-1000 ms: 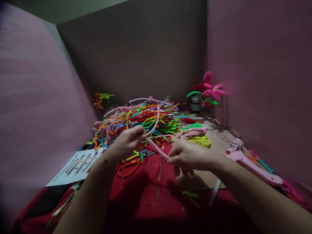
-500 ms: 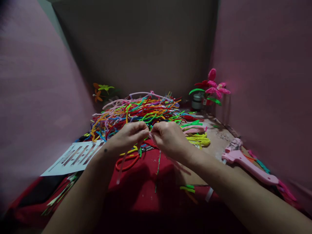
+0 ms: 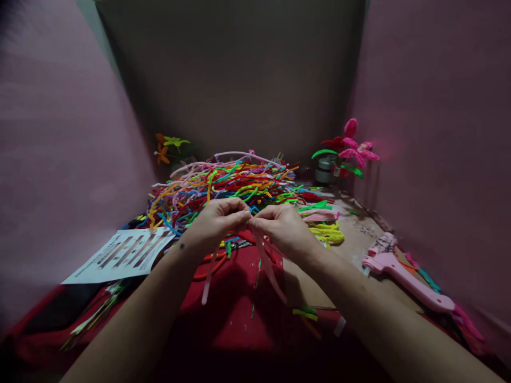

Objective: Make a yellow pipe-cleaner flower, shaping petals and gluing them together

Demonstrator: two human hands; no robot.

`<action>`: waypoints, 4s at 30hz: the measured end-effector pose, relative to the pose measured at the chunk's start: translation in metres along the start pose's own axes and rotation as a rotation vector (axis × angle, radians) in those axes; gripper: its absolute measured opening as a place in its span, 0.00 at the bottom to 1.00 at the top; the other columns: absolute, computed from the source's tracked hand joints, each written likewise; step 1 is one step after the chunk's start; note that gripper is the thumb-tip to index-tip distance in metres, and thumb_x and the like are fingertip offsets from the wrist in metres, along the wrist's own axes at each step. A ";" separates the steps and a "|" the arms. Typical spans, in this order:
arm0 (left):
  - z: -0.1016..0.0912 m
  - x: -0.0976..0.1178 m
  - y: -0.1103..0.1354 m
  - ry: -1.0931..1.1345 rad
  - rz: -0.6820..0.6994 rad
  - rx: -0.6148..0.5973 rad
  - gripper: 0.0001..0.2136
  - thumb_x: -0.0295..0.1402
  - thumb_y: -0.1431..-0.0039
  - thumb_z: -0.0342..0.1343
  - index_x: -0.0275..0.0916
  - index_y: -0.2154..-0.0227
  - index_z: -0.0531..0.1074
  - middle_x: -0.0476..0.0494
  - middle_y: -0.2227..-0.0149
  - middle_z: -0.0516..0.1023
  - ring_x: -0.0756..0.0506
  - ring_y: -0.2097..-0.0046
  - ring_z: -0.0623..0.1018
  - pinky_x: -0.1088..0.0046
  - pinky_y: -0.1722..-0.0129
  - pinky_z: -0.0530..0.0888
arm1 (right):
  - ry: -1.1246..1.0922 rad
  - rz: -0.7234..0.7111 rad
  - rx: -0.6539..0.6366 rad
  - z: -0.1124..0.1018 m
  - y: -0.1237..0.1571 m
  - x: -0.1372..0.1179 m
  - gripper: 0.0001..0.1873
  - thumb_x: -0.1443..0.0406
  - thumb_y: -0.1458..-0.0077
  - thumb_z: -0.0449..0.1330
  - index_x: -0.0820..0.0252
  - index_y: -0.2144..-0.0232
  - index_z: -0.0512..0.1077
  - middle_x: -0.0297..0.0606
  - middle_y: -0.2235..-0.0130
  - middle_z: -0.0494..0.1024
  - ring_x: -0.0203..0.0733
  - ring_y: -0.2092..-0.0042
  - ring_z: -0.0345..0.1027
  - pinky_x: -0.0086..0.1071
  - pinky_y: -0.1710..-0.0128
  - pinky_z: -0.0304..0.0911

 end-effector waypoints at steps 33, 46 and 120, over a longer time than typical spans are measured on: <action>-0.004 0.005 0.002 -0.413 0.212 0.356 0.05 0.30 0.46 0.45 0.38 0.75 0.64 0.48 0.75 0.71 0.50 0.73 0.71 0.74 0.71 0.67 | -0.819 0.222 -0.252 0.047 0.002 0.044 0.10 0.61 0.54 0.59 0.65 0.74 0.68 0.34 0.79 0.71 0.32 0.79 0.62 0.29 0.76 0.62; -0.011 -0.015 -0.003 -0.073 0.081 0.328 0.06 0.32 0.50 0.49 0.37 0.77 0.65 0.51 0.79 0.68 0.53 0.77 0.67 0.78 0.77 0.63 | -0.731 0.225 -0.319 0.048 0.004 0.037 0.10 0.62 0.54 0.59 0.63 0.73 0.65 0.31 0.77 0.69 0.29 0.82 0.62 0.24 0.86 0.60; 0.024 -0.063 -0.012 0.782 -0.281 0.085 0.10 0.36 0.54 0.58 0.31 0.78 0.70 0.55 0.87 0.58 0.60 0.87 0.54 0.83 0.86 0.49 | -0.738 0.304 -0.278 0.053 0.011 0.062 0.11 0.60 0.53 0.57 0.64 0.76 0.66 0.27 0.86 0.65 0.28 0.89 0.56 0.23 0.90 0.58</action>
Point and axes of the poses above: each hand's wrist, its own y-axis away from the middle knuckle, its own z-axis out of the palm, x = y × z, the point moved 10 cm from there along -y, towards the middle knuckle
